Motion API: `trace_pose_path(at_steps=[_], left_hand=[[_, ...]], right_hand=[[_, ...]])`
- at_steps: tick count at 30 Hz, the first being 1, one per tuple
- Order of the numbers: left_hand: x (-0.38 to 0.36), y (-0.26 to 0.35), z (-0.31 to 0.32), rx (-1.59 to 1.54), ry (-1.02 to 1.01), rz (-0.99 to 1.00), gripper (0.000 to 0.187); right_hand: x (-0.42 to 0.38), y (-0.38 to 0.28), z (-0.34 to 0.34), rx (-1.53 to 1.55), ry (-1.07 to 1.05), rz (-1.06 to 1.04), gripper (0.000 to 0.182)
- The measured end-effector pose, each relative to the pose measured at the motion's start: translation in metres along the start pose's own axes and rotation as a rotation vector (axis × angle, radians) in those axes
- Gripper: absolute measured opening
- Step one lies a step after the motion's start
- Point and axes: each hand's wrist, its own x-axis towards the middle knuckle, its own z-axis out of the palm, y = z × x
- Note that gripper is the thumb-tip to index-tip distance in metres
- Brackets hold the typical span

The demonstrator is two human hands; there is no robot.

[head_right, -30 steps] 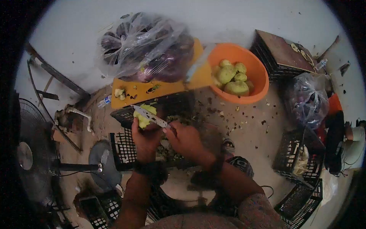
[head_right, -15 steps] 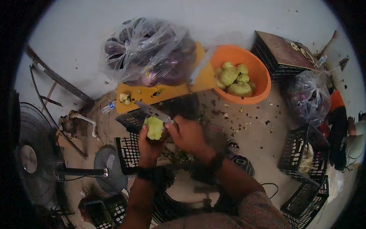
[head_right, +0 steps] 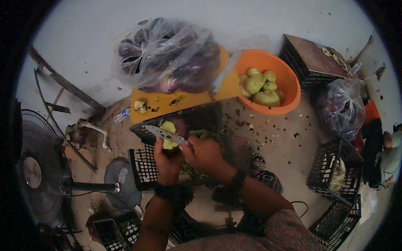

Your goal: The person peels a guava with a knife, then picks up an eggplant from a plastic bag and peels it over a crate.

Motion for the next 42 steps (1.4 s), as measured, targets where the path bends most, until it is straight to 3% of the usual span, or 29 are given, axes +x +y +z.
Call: trace_pose_path(at_steps=[11, 14, 22, 30, 33, 42], left_hand=[[-0.006, -0.009, 0.010, 0.133, -0.019, 0.046, 0.041], [-0.007, -0.014, 0.009, 0.088, 0.071, 0.031, 0.041], [-0.013, -0.015, 0.014, 0.085, 0.038, -0.003, 0.041], [-0.020, -0.009, 0.034, 0.020, 0.085, -0.015, 0.043], [-0.016, -0.009, 0.019, 0.089, 0.030, 0.034, 0.042], [-0.018, -0.015, 0.018, 0.085, 0.037, 0.003, 0.039]], right_hand=[[-0.002, 0.002, 0.000, 0.095, 0.030, 0.031, 0.028], [-0.003, 0.005, -0.002, 0.092, 0.022, 0.030, 0.027], [-0.006, 0.007, -0.011, 0.018, 0.015, -0.004, 0.023], [-0.003, 0.012, -0.027, 0.016, 0.006, 0.102, 0.028], [-0.008, 0.006, -0.029, -0.021, -0.059, -0.010, 0.020], [-0.011, 0.003, -0.020, 0.050, 0.011, -0.075, 0.019]])
